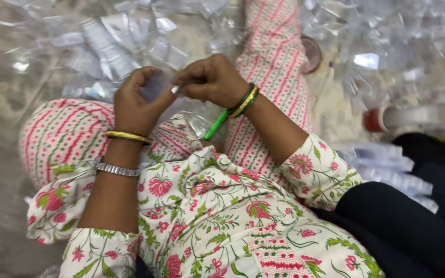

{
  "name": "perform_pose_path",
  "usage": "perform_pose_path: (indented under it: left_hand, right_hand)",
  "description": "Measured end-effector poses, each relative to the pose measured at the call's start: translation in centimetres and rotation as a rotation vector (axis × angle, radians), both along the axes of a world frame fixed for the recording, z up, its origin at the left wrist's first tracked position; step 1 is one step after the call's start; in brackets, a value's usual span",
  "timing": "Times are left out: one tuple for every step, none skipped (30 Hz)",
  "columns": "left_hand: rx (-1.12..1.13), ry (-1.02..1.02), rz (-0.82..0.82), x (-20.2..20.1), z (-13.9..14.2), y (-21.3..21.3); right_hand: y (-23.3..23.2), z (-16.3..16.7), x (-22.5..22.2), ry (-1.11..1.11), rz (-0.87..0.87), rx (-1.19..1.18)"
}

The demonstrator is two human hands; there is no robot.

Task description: The person sits on the floor surrounded by scattered clear plastic cups and nests them one at a time, picking up individual cups and fitting them into a stack held in the other hand, occasionally reaching aside to gather more cups.

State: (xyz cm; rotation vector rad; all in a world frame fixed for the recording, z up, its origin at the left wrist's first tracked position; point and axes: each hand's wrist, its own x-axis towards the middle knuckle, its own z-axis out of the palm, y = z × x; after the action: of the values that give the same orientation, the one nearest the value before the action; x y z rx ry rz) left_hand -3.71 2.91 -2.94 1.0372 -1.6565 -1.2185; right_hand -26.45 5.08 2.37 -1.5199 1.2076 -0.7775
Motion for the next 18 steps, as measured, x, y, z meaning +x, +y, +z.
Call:
perform_pose_path:
  left_hand:
    - [0.032, 0.02, -0.009, -0.1, 0.3, 0.1]
    - [0.019, 0.015, -0.022, -0.2, 0.5, 0.2]
    - [0.005, 0.01, -0.032, -0.2, 0.9, 0.3]
    - [-0.008, 0.005, -0.04, -0.2, 1.2, 0.3]
    - [0.029, 0.024, -0.05, -0.1, 1.5, 0.4]
    - [0.065, 0.043, -0.059, -0.1, 1.7, 0.5]
    - [0.102, 0.061, -0.068, -0.1, 1.9, 0.6]
    - [0.102, 0.07, -0.077, 0.0, 1.9, 0.6]
    - [0.101, 0.08, -0.085, 0.0, 1.9, 0.6]
    - [0.098, 0.086, -0.087, 0.0, 1.8, 0.5]
    - [0.086, 0.078, -0.086, 0.1, 1.6, 0.5]
    - [0.074, 0.07, -0.078, 0.2, 1.4, 0.4]
    - [0.06, 0.061, -0.065, 0.3, 1.1, 0.3]
    - [0.042, 0.067, -0.057, 0.4, 0.9, 0.2]
    - [0.023, 0.07, -0.046, 0.5, 0.7, 0.1]
    - [0.004, 0.071, -0.036, 0.8, 0.6, 0.0]
    - [-0.007, 0.039, -0.017, 1.0, 0.5, 0.0]
    - [-0.017, 0.009, -0.001, 1.1, 0.5, 0.0]
  right_hand:
    - [0.2, 0.3, 0.0, -0.021, -0.002, 0.006]
    - [0.3, 0.5, 0.1, -0.043, 0.0, 0.012]
    - [0.5, 0.8, 0.1, -0.058, -0.002, 0.012]
    - [0.6, 1.2, 0.1, -0.072, -0.003, 0.012]
    - [0.8, 1.5, 0.1, -0.086, -0.002, 0.012]
    - [1.0, 1.7, 0.2, -0.078, 0.007, -0.016]
    - [1.1, 1.9, 0.2, -0.07, 0.017, -0.044]
    - [1.2, 2.1, 0.2, -0.061, 0.029, -0.072]
    - [1.2, 2.2, 0.2, -0.06, 0.028, -0.056]
    - [1.0, 2.3, 0.3, -0.064, 0.032, -0.044]
    - [0.9, 2.2, 0.4, -0.063, 0.042, -0.028]
    - [0.6, 2.2, 0.5, -0.01, 0.044, -0.069]
    - [0.4, 2.1, 0.6, 0.041, 0.05, -0.111]
    - [0.2, 2.0, 0.7, 0.091, 0.06, -0.155]
    - [0.0, 2.0, 0.9, 0.151, 0.07, -0.202]
    - [-0.2, 2.0, 1.1, 0.209, 0.078, -0.25]
    - [-0.2, 2.0, 1.3, 0.265, 0.084, -0.3]
    - [-0.2, 2.0, 1.5, 0.256, 0.073, -0.263]
